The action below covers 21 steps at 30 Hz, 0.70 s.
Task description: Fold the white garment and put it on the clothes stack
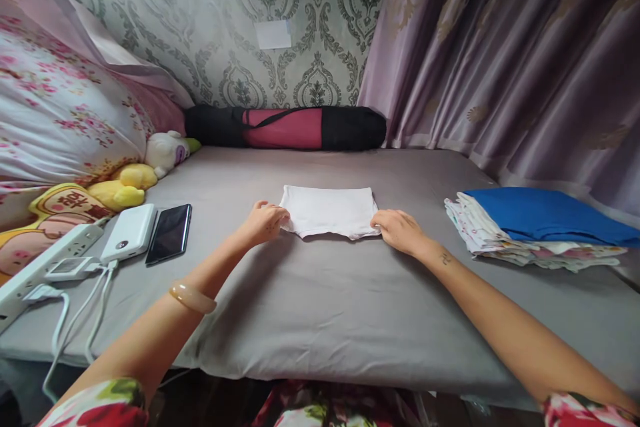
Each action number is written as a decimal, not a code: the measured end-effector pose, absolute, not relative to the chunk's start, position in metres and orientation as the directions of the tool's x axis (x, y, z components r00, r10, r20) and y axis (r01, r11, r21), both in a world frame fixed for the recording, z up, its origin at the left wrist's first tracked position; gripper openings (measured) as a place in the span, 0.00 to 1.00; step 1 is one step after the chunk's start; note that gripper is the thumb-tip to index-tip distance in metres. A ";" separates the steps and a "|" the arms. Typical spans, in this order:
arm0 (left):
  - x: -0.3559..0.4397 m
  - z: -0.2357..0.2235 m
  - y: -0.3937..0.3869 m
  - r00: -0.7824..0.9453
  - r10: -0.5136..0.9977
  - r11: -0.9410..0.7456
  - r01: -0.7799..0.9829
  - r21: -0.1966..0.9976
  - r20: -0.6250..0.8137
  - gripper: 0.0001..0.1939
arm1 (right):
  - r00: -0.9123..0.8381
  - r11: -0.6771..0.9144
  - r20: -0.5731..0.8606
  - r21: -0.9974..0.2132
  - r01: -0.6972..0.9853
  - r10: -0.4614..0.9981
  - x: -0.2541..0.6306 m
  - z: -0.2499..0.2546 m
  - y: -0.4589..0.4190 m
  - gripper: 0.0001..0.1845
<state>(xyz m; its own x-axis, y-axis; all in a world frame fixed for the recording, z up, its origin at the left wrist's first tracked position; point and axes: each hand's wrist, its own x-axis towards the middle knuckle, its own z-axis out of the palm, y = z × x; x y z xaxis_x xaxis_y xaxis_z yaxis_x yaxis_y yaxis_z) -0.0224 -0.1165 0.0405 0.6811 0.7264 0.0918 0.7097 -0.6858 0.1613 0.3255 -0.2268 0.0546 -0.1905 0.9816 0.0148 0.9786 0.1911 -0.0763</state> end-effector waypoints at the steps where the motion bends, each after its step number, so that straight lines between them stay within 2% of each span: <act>1: -0.013 0.043 -0.118 0.652 0.752 -0.657 0.732 0.179 0.097 0.18 | -0.155 0.156 0.021 -0.077 0.985 0.988 0.317 0.057 -0.221 0.20; 4: 0.024 0.043 -0.124 0.595 0.791 -0.611 0.761 0.217 0.141 0.17 | -0.133 0.144 0.096 -0.116 0.983 0.986 0.286 0.055 -0.202 0.22; 8: 0.073 0.034 -0.130 0.621 0.768 -0.641 0.747 0.177 0.158 0.17 | -0.176 0.196 0.139 -0.146 0.970 0.974 0.247 0.041 -0.177 0.26; 14: 0.098 0.022 -0.120 0.583 0.808 -0.590 0.797 0.130 0.092 0.21 | -0.173 0.170 -0.001 -0.195 0.966 0.985 0.231 0.030 -0.152 0.31; 21: 0.097 0.017 -0.092 0.633 0.771 -0.637 0.764 0.102 0.073 0.23 | -0.188 0.164 -0.095 -0.222 0.961 0.978 0.243 0.030 -0.133 0.33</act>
<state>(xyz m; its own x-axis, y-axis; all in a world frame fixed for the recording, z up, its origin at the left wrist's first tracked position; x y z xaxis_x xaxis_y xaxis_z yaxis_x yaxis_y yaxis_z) 0.0971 -0.0915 0.0166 0.6329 0.7708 0.0728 0.7641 -0.6370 0.1015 0.2430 -0.1326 0.0301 -0.1882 0.9775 -0.0949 0.9613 0.1635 -0.2218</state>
